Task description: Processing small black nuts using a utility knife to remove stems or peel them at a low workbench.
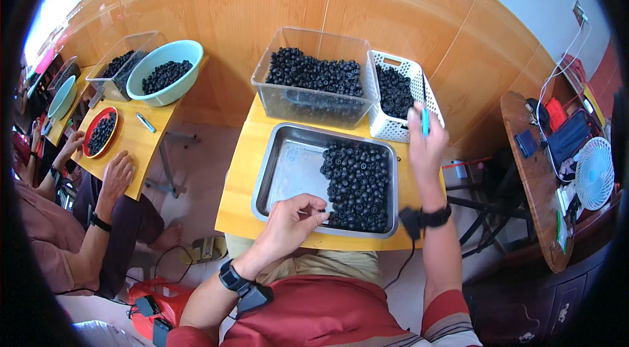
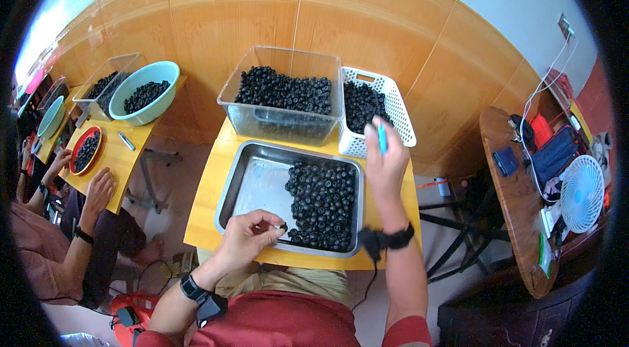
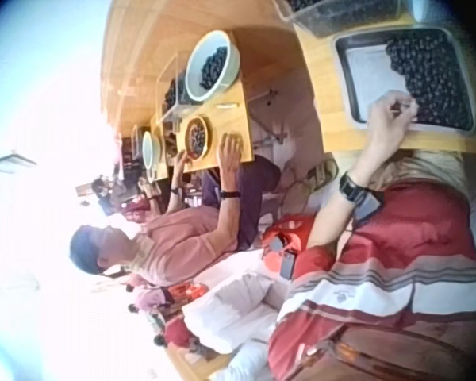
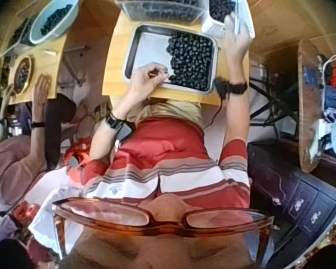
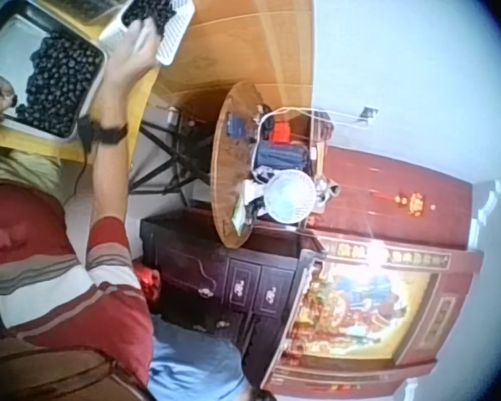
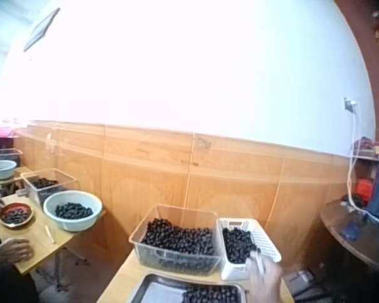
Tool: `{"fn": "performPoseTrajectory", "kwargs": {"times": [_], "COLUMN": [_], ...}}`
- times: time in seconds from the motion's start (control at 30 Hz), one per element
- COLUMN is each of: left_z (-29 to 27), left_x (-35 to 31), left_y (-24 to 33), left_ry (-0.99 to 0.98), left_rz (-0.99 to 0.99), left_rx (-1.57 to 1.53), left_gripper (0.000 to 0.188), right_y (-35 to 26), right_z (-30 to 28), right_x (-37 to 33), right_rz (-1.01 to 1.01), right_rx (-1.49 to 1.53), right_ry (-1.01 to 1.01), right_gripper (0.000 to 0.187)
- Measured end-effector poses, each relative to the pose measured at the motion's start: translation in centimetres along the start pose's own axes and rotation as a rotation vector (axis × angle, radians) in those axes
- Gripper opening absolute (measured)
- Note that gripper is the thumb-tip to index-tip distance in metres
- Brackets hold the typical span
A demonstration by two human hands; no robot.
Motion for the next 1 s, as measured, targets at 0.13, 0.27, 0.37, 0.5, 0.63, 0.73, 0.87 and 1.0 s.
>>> {"fn": "performPoseTrajectory", "kwargs": {"times": [0.13,0.27,0.37,0.5,0.63,0.73,0.87,1.0], "left_z": [-0.5,-1.0,-0.7,-0.1,0.7,0.8,0.6,-0.1], "left_x": [1.3,2.4,3.5,4.7,5.3,5.5,5.5,5.5], "left_y": [1.0,0.3,-0.9,-1.0,-1.7,-1.6,-1.1,-2.7], "left_ry": [-0.030,-0.112,-0.208,-0.317,-0.384,-0.384,-0.351,-0.290], "left_rz": [0.026,0.079,0.064,0.026,0.054,0.072,-0.068,-0.114], "left_rx": [0.272,0.456,0.573,0.716,0.826,0.783,0.480,-0.086], "left_gripper": [0.025,0.028,0.031,0.030,0.027,0.024,0.022,0.013], "right_y": [4.8,3.7,2.8,2.0,2.5,2.3,1.6,0.2], "right_z": [0.9,0.9,0.1,-1.2,-2.1,-2.5,-2.6,-2.2], "right_x": [2.8,-1.1,-4.4,-7.2,-9.2,-10.0,-11.1,-12.1], "right_rz": [0.064,0.146,0.181,0.269,0.277,0.310,0.311,0.271], "right_rx": [-0.105,-0.026,0.027,0.073,0.091,0.093,0.121,0.123], "right_ry": [-0.100,-0.193,-0.252,-0.298,-0.296,-0.328,-0.323,-0.360], "right_gripper": [0.039,0.034,0.033,0.028,0.027,0.028,0.026,0.024]}}
Point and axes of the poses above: each hand's wrist, its own x-axis towards the middle knuckle, its own z-axis out of the palm, y = z × x, the point moved 3 cm from there along x, towards the middle knuckle, and after that the axes turned 10 degrees about -x, right-handed, at the moved point
